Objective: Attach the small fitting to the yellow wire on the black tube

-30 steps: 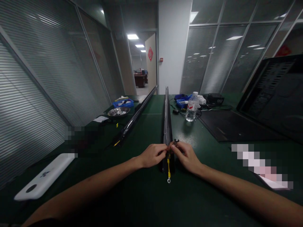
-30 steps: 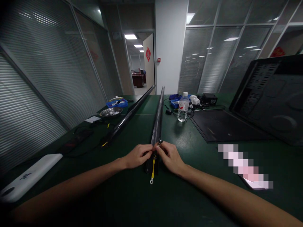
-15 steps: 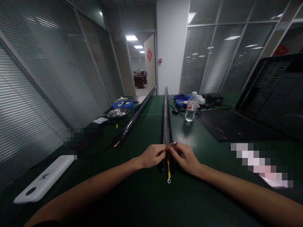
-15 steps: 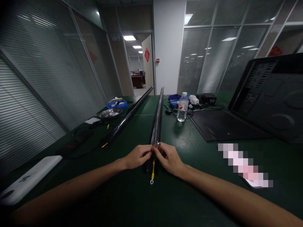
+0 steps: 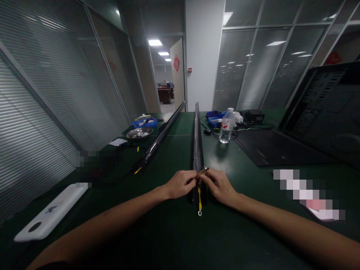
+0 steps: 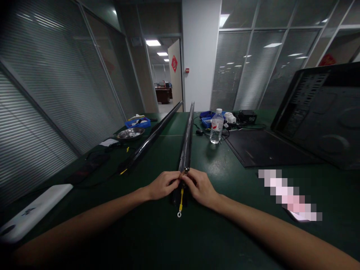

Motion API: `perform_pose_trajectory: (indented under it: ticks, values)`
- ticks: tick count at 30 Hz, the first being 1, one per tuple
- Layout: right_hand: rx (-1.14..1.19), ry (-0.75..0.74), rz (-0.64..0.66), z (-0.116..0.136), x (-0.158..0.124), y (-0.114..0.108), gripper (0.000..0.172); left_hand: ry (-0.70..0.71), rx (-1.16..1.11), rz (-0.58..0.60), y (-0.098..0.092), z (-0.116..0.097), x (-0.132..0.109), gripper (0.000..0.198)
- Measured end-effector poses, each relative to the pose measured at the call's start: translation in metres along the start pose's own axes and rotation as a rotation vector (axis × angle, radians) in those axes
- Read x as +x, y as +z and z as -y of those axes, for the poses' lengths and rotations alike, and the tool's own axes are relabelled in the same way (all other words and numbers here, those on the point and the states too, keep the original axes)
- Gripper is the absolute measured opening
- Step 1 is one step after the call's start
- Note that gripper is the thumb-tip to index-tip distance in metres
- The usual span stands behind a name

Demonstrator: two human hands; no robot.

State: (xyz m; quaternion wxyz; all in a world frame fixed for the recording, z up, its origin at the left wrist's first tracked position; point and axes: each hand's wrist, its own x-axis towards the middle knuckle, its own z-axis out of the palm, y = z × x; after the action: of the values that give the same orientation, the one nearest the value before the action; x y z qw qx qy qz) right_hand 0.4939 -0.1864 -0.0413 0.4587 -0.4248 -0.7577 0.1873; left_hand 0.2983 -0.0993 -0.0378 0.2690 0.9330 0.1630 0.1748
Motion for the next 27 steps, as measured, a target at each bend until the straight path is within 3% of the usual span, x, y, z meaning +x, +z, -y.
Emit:
perform_pose_trajectory:
  ticks: [13, 21, 27]
  values:
    - [0.042, -0.015, 0.039, -0.0042, 0.0014, -0.0012, 0.030, 0.050, -0.001, -0.013, -0.0002, -0.0002, -0.0003, 0.016]
    - [-0.011, 0.073, -0.081, -0.0066, -0.0028, 0.0033, 0.030, 0.044, 0.011, 0.005, -0.0014, -0.0028, 0.0016, 0.018]
    - [-0.039, 0.005, -0.047, -0.0020, -0.0020, 0.0028, 0.024, 0.038, 0.017, -0.004, -0.0015, -0.0022, 0.0005, 0.018]
